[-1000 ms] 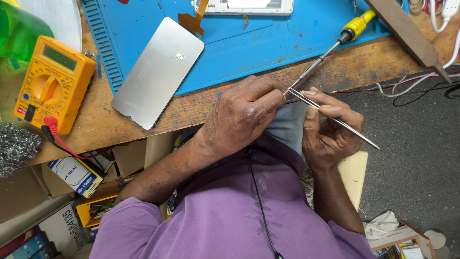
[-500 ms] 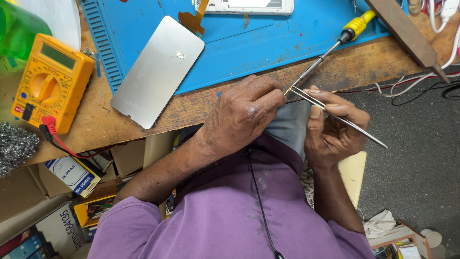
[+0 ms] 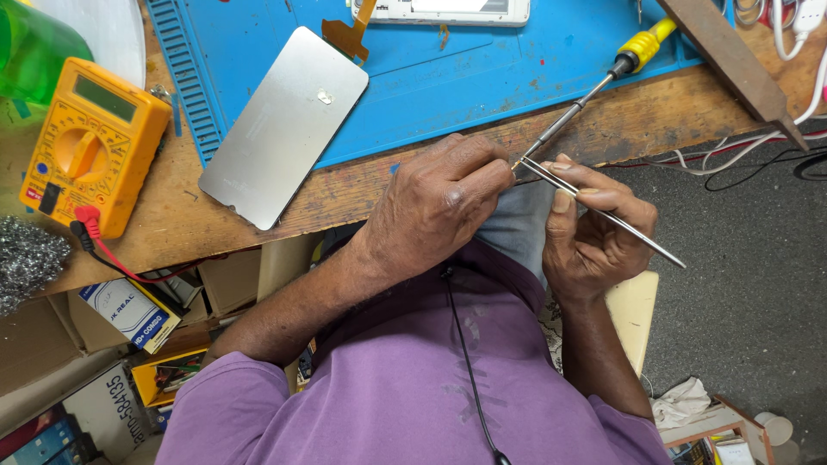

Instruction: The person uses tweezers and a soldering iron to work on a small electronic component on a blue mat. They apply flux paste from a syringe and later use tweezers to peel a protective film from a flexible ribbon cable.

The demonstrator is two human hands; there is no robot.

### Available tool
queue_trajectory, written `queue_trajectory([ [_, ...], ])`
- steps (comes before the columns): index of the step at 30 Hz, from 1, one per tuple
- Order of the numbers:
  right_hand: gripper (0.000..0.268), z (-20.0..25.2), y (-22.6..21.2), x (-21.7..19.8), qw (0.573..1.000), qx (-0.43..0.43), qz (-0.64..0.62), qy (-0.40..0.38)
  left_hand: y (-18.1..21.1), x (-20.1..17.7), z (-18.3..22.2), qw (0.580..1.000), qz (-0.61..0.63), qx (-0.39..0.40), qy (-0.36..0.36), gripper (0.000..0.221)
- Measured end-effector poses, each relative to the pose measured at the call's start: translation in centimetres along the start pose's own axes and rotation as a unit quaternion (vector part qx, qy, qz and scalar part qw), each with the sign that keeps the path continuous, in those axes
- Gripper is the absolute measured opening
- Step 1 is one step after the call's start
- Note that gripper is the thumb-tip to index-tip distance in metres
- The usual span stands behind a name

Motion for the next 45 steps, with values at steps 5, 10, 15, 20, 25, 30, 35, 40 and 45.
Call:
queue_trajectory([
  [5,0.026,0.04,0.02,-0.01,1.0,0.004,-0.003,0.0,-0.03,0.03,0.0,1.0,0.0,0.001,0.002,0.011],
  [10,0.026,0.06,0.06,-0.02,1.0,0.006,-0.004,0.0,-0.02,0.02,0.0,1.0,0.002,-0.001,-0.003,0.012],
  [15,0.026,0.08,0.1,0.0,1.0,0.01,-0.003,0.001,-0.08,0.0,0.03,1.0,0.005,-0.003,-0.004,0.011],
  [20,0.026,0.11,0.11,0.05,1.0,0.007,-0.002,0.001,-0.08,0.01,0.05,1.0,0.006,0.002,0.0,0.012],
  [25,0.026,0.04,0.16,0.0,1.0,0.003,-0.002,0.0,-0.13,0.07,0.07,1.0,0.011,-0.004,-0.002,0.012],
  [30,0.026,0.07,0.07,0.01,1.0,0.003,0.002,0.0,-0.05,-0.05,0.0,1.0,0.01,-0.001,0.003,0.012],
  [35,0.026,0.04,0.17,-0.01,1.0,0.004,-0.002,-0.001,-0.05,-0.12,-0.03,1.0,0.011,0.001,0.0,0.013],
  [40,0.026,0.1,0.14,0.01,1.0,0.005,-0.002,-0.002,-0.08,-0.02,-0.02,1.0,0.01,-0.001,-0.003,0.013],
  [45,0.026,0.17,0.16,0.01,1.0,0.007,-0.003,0.002,-0.15,0.01,0.06,1.0,0.01,-0.004,-0.005,0.013],
])
Point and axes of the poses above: each hand's wrist, its own z-axis away from the middle knuckle, its own x-axis out of the palm, y = z × x, the point moved 4 cm from there along -z, towards the middle knuckle, and after that the axes turned 3 degrees about x, right-handed, at the moved point
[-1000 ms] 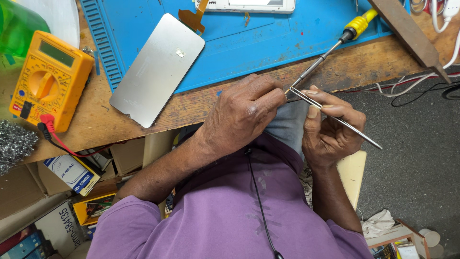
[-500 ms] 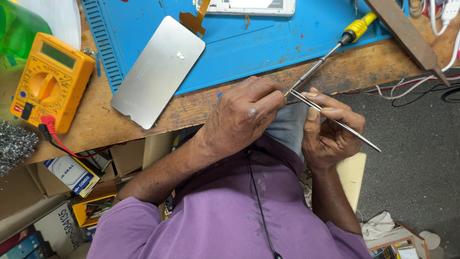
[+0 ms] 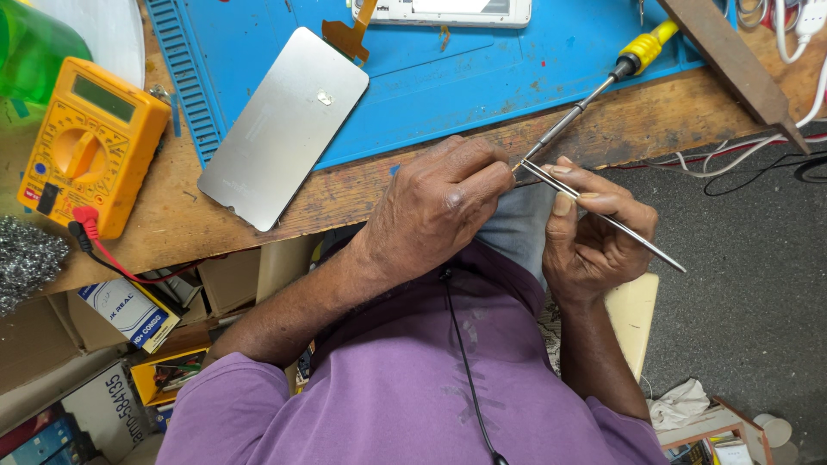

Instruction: The person uses tweezers and a soldering iron to work on a small electronic component on a blue mat. They apply flux paste from a syringe and later use tweezers to peel a protective film from a flexible ribbon cable.

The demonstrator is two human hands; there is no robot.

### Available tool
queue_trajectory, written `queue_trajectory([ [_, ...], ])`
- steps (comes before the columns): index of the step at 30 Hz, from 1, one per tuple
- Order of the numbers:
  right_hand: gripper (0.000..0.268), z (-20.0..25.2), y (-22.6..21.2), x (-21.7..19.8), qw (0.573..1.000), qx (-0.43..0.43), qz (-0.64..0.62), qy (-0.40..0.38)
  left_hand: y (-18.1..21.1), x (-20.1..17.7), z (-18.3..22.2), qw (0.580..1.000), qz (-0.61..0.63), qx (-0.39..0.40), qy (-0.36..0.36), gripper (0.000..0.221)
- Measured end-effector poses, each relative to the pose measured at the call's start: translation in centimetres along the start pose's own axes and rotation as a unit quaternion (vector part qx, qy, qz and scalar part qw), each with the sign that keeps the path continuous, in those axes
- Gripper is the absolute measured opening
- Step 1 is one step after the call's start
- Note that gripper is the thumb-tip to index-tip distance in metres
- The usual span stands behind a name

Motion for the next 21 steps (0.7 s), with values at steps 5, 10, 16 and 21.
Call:
queue_trajectory([
  [5,0.026,0.07,0.07,-0.01,1.0,-0.001,-0.001,0.003,-0.02,0.06,-0.04,1.0,0.001,-0.001,-0.002,0.013],
  [10,0.026,0.1,0.28,-0.09,1.0,-0.003,-0.003,0.003,0.02,0.0,-0.07,1.0,0.001,0.006,0.003,0.013],
  [16,0.026,0.24,0.24,-0.1,1.0,0.001,-0.003,0.004,0.06,-0.04,-0.09,1.0,0.0,0.001,-0.001,0.013],
  [21,0.027,0.28,0.21,-0.11,1.0,0.003,-0.004,0.003,0.11,-0.08,-0.11,1.0,-0.001,-0.002,-0.003,0.012],
])
Point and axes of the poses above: each hand's wrist, its own z-axis away from the middle knuckle, its own x-axis out of the palm, y = z × x, the point moved 4 cm from there along -z, towards the middle knuckle, and after that the axes turned 3 degrees about x, right-handed, at the moved point
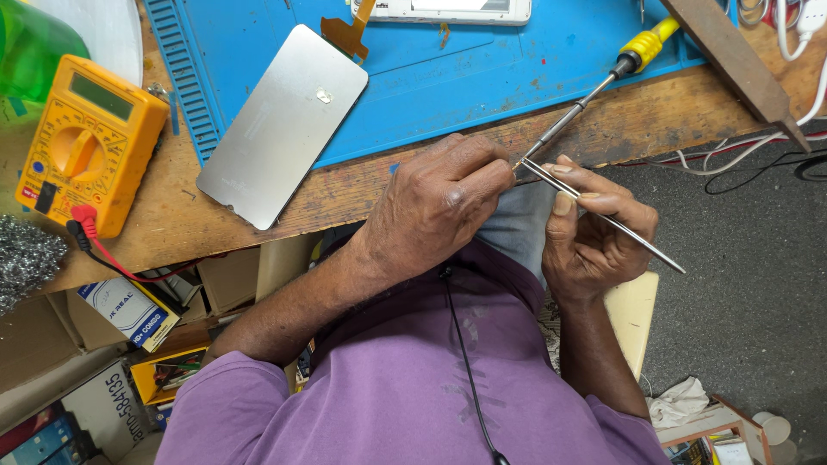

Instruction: The person uses tweezers and a soldering iron to work on a small electronic component on a blue mat. They apply flux paste from a syringe and later use tweezers to peel a protective film from a flexible ribbon cable.

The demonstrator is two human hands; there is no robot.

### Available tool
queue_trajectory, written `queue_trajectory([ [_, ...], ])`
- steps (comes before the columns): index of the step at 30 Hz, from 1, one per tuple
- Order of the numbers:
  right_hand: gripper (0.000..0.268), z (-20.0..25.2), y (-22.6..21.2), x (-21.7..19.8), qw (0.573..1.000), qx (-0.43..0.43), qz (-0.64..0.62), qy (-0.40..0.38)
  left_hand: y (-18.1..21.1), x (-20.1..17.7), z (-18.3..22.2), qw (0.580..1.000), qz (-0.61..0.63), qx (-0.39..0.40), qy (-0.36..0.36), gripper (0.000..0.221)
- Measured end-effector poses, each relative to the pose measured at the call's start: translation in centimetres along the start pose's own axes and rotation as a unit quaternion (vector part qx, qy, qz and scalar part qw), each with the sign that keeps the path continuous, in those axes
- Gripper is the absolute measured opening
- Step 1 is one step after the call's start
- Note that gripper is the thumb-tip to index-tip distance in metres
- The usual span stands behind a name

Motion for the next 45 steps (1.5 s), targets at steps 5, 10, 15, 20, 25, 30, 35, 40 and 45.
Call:
queue_trajectory([
  [5,0.027,-0.04,0.13,-0.04,1.0,-0.002,0.0,-0.002,0.02,0.06,-0.03,1.0,-0.001,0.002,0.002,0.012],
  [10,0.027,-0.01,0.14,-0.07,1.0,0.001,-0.002,-0.004,-0.04,0.14,0.01,1.0,-0.003,-0.001,-0.002,0.011],
  [15,0.027,-0.04,0.02,0.04,1.0,0.001,-0.002,-0.004,-0.03,0.13,0.05,1.0,0.001,0.009,0.011,0.011],
  [20,0.027,-0.09,-0.01,0.14,1.0,0.0,0.0,0.001,-0.12,0.23,0.04,1.0,0.003,0.005,0.003,0.009],
  [25,0.027,-0.1,-0.04,0.21,1.0,-0.005,-0.002,0.0,-0.08,0.23,0.08,1.0,-0.001,0.001,0.001,0.008],
  [30,0.026,-0.24,-0.03,0.24,1.0,-0.014,0.006,-0.001,-0.16,0.36,0.12,1.0,-0.005,0.002,0.001,0.008],
  [35,0.026,-0.15,-0.02,0.28,1.0,-0.012,0.007,-0.001,-0.24,0.42,0.2,1.0,-0.002,0.005,0.002,0.009],
  [40,0.025,-0.02,0.24,0.13,1.0,-0.012,0.019,0.002,-0.26,0.38,0.17,1.0,-0.003,0.006,0.004,0.009],
  [45,0.026,0.29,0.48,-0.1,1.0,-0.01,-0.019,0.014,-0.17,0.27,0.15,1.0,0.003,0.012,0.012,0.011],
])
Point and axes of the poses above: each hand's wrist, its own z-axis away from the middle knuckle, its own x-axis out of the palm, y = z × x, the point moved 4 cm from there along -z, towards the middle knuckle, and after that the axes turned 3 degrees about x, right-handed, at the moved point
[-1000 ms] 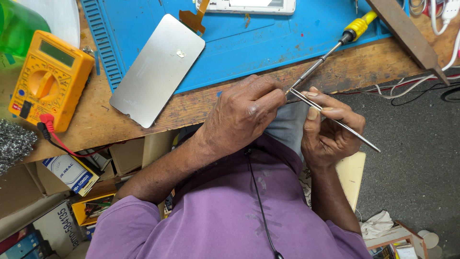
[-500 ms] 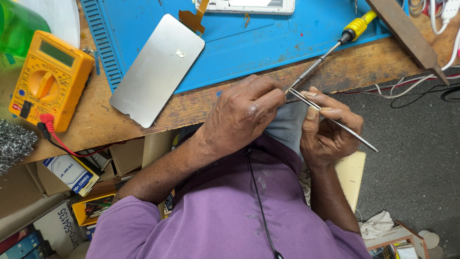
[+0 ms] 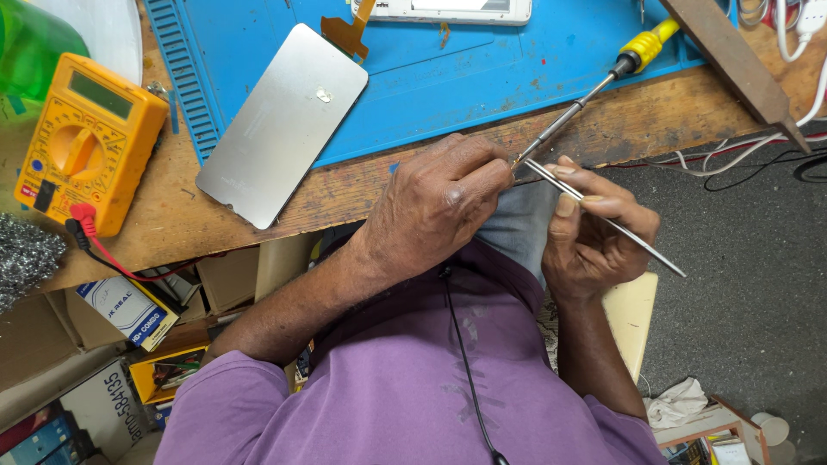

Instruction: The person uses tweezers and a soldering iron to work on a small electronic component on a blue mat. They apply flux paste from a syringe and later use tweezers to peel a protective film from a flexible ribbon cable.

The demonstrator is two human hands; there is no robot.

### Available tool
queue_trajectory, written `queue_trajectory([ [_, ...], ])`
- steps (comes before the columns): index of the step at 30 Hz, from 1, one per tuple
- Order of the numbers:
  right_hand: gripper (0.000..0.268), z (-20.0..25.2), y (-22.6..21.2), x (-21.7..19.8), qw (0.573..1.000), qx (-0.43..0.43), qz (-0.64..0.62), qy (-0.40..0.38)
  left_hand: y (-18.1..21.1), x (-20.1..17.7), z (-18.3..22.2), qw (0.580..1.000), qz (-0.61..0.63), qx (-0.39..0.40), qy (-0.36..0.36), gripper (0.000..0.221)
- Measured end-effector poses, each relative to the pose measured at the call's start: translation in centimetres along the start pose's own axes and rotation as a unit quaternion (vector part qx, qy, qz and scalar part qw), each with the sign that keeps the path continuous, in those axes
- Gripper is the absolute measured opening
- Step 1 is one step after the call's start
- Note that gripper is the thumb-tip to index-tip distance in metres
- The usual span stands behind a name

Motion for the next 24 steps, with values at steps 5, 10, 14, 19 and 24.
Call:
queue_trajectory([
  [5,0.025,-0.1,0.1,-0.1,1.0,0.009,-0.013,0.016,0.1,-0.1,-0.1,1.0,-0.007,-0.007,-0.01,0.009],
  [10,0.025,-0.4,-0.1,-0.9,0.997,0.021,-0.037,0.058,0.4,-0.4,-0.4,1.0,-0.003,-0.007,0.012,0.009],
  [14,0.024,-1.8,0.1,-3.1,0.993,-0.024,0.001,0.116,0.5,-1.4,-0.6,0.999,0.008,-0.017,0.031,0.009],
  [19,0.021,-2.3,0.1,-5.0,0.993,-0.028,0.024,0.114,0.3,-2.4,-0.7,0.998,-0.003,-0.035,0.048,0.008],
  [24,0.017,-3.1,-1.0,-6.4,0.992,-0.039,0.008,0.123,0.8,-3.8,-1.0,0.997,-0.037,-0.035,0.06,0.01],
])
Point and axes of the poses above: each hand's wrist, its own z-axis away from the middle knuckle, its own x-axis out of the palm, y = z × x, the point moved 4 cm from there along -z, towards the middle knuckle, and after that the axes turned 3 degrees about x, right-handed, at the moved point
